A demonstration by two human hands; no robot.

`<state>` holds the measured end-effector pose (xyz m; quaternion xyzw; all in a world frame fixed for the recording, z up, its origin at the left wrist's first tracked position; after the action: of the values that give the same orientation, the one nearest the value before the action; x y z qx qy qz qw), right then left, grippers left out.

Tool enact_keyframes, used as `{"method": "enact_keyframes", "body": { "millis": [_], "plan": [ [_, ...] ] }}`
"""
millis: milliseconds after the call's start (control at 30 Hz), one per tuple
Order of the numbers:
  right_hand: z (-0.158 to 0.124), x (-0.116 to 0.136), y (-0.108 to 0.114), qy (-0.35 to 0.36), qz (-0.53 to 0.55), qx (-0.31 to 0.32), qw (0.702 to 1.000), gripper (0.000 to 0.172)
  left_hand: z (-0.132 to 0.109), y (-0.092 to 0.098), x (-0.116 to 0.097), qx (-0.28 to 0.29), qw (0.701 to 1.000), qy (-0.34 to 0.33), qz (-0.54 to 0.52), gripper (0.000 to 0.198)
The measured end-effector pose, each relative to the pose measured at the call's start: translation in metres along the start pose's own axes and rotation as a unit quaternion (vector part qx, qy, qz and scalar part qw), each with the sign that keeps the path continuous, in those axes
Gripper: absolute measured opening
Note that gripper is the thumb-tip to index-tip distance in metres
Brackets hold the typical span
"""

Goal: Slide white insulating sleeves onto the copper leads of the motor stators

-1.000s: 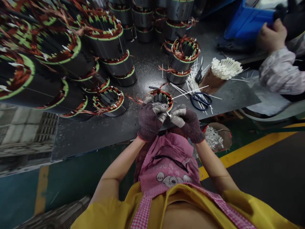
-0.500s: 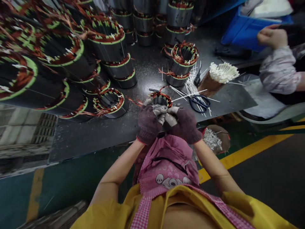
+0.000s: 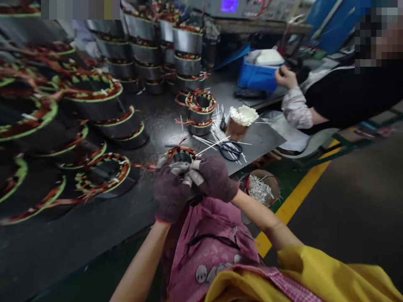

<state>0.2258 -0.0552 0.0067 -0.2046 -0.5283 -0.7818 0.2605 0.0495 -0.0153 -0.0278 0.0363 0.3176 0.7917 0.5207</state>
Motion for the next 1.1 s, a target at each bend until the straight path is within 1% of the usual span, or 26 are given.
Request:
{"method": "enact_keyframes", "body": {
  "millis": [67,100,133,167,200,233,267,300,333,400,433,500,533,567,600,633,667,700,733,767,800,900,967,1033,1100],
  "plan": [
    [0.003,0.003,0.01,-0.026,0.107,-0.029,0.994,0.029,0.002,0.0,0.0,-0.014,1.0,-0.025,0.008,0.006],
    [0.003,0.006,0.015,-0.05,0.182,-0.027,0.982,0.03,0.003,0.0,0.0,-0.017,0.999,-0.035,0.015,0.005],
    [0.003,0.01,0.019,-0.08,0.265,-0.002,0.961,0.031,0.004,0.001,-0.001,-0.018,0.999,-0.045,0.021,0.006],
    [0.003,0.014,0.021,-0.112,0.35,0.047,0.929,0.035,0.005,0.001,-0.002,-0.011,0.998,-0.054,0.025,0.008],
    [0.003,0.02,0.021,-0.144,0.425,0.107,0.887,0.041,0.005,0.001,-0.002,-0.004,0.998,-0.064,0.027,0.01],
    [0.004,0.026,0.02,-0.171,0.485,0.154,0.844,0.047,0.005,0.001,-0.003,-0.003,0.997,-0.073,0.029,0.011],
    [0.005,0.032,0.018,-0.188,0.526,0.184,0.809,0.052,0.005,0.001,-0.004,-0.003,0.996,-0.08,0.031,0.012],
    [0.007,0.037,0.017,-0.194,0.547,0.192,0.791,0.055,0.005,0.002,-0.004,-0.004,0.996,-0.084,0.031,0.011],
    [0.009,0.042,0.016,-0.191,0.555,0.18,0.79,0.056,0.004,0.003,-0.004,-0.007,0.996,-0.085,0.034,0.01],
    [0.013,0.049,0.016,-0.169,0.548,0.151,0.805,0.055,0.003,0.007,-0.004,-0.005,0.996,-0.086,0.039,0.012],
    [0.014,0.049,0.017,-0.161,0.545,0.153,0.809,0.053,0.002,0.009,-0.003,0.008,0.996,-0.084,0.037,0.014],
    [0.011,0.042,0.019,-0.137,0.545,0.157,0.812,0.047,0.0,0.011,-0.001,0.051,0.996,-0.067,0.041,0.018],
    [0.008,0.035,0.02,-0.124,0.545,0.139,0.818,0.044,0.0,0.011,0.0,0.071,0.995,-0.046,0.049,0.021],
    [0.004,0.026,0.021,-0.118,0.542,0.101,0.826,0.043,0.0,0.009,0.001,0.084,0.994,-0.017,0.062,0.024],
    [0.0,0.015,0.021,-0.127,0.529,0.055,0.837,0.043,0.001,0.007,0.001,0.084,0.993,0.016,0.077,0.026],
    [-0.005,0.004,0.019,-0.152,0.502,0.013,0.851,0.043,0.003,0.004,0.002,0.075,0.992,0.049,0.093,0.028],
    [-0.009,-0.007,0.016,-0.188,0.457,-0.011,0.869,0.044,0.004,0.001,0.002,0.054,0.99,0.077,0.107,0.029],
    [-0.012,-0.016,0.013,-0.227,0.4,-0.019,0.888,0.043,0.006,-0.003,0.002,0.031,0.988,0.097,0.114,0.028],
    [-0.013,-0.024,0.008,-0.253,0.334,-0.012,0.908,0.041,0.008,-0.006,0.001,0.016,0.987,0.109,0.115,0.028],
    [-0.012,-0.029,0.004,-0.263,0.268,0.001,0.927,0.037,0.01,-0.009,0.001,0.014,0.987,0.11,0.113,0.029],
    [-0.009,-0.031,-0.001,-0.257,0.208,0.007,0.944,0.033,0.012,-0.01,0.001,0.016,0.988,0.106,0.111,0.029],
    [0.01,-0.025,-0.011,-0.196,0.062,-0.012,0.979,0.024,0.014,-0.011,0.001,0.038,0.989,0.097,0.106,0.03],
    [0.025,-0.015,-0.013,-0.121,-0.038,-0.003,0.992,0.021,0.014,-0.011,0.001,0.042,0.988,0.097,0.11,0.031],
    [0.036,-0.006,-0.014,-0.04,-0.115,0.028,0.992,0.02,0.012,-0.01,0.001,0.031,0.987,0.098,0.12,0.032],
    [0.042,-0.006,-0.013,0.006,-0.133,0.044,0.99,0.018,0.009,-0.005,0.004,0.029,0.989,0.079,0.119,0.032]
  ]
}}
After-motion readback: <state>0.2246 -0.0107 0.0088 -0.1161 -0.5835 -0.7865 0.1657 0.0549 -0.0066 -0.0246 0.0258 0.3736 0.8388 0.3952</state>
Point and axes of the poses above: each hand's wrist, its own z-axis towards the middle knuckle, its own y-axis out of the back of the hand, x = y × z, the point moved 1 cm from there along z, towards the middle knuckle, and after that the axes turned 15 degrees about -y, right-handed, at the moved point
